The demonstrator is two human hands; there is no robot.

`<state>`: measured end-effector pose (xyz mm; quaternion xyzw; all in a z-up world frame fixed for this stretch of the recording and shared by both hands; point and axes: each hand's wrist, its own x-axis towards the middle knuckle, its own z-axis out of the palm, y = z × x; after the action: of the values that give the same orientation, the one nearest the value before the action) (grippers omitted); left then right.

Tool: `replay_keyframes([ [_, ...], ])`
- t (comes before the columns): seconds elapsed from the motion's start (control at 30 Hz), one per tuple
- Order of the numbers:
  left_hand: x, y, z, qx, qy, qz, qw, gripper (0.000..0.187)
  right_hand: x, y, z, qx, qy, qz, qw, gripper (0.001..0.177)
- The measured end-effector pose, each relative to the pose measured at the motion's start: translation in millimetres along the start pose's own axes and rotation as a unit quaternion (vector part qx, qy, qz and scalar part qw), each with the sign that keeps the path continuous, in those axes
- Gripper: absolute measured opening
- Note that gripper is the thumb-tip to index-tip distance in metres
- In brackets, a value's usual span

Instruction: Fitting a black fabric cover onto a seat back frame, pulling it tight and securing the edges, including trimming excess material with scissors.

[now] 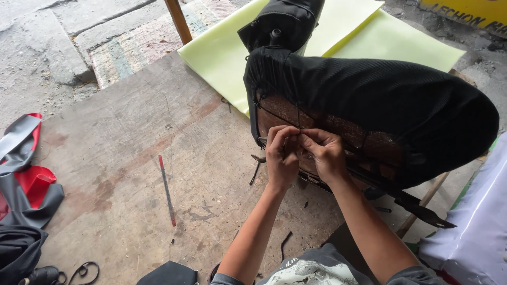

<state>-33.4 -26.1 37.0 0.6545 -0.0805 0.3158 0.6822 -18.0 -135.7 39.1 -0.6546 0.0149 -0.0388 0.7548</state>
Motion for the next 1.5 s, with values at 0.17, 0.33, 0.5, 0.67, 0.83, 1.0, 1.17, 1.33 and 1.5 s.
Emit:
replay_keyframes([
  [0.17,8,-5,1,0.021,0.018,0.029,0.999,0.022,11,10,5,0.125,0.007,0.033,0.992,0.013],
  [0.33,15,0,-1,0.013,0.017,0.014,1.000,0.023,20,15,0,0.101,0.002,0.022,0.995,0.013],
  [0.5,15,-13,-7,0.084,-0.001,0.009,0.996,0.020,20,17,1,0.058,0.008,0.012,0.998,0.012],
  [0.67,16,-14,-10,0.241,-0.030,0.122,0.962,0.013,20,10,4,0.030,0.005,0.009,0.999,0.017],
  [0.83,18,-18,-11,0.170,-0.076,0.098,0.978,0.009,30,23,-4,0.061,-0.001,0.040,0.997,0.016],
  [1.0,6,-28,5,-0.107,-0.109,-0.053,0.987,0.012,27,15,-4,0.087,-0.011,0.061,0.994,0.016],
  [1.17,10,-29,-3,-0.143,-0.111,-0.088,0.980,0.011,-7,-44,11,-0.136,0.047,-0.139,0.980,0.012],
  [1.33,15,-17,-7,-0.126,-0.098,-0.077,0.984,0.008,-3,-46,3,-0.225,0.016,-0.225,0.948,0.007],
  [1.5,14,-9,-10,-0.090,-0.095,-0.056,0.990,0.006,5,-33,0,-0.289,-0.002,-0.279,0.916,0.004],
])
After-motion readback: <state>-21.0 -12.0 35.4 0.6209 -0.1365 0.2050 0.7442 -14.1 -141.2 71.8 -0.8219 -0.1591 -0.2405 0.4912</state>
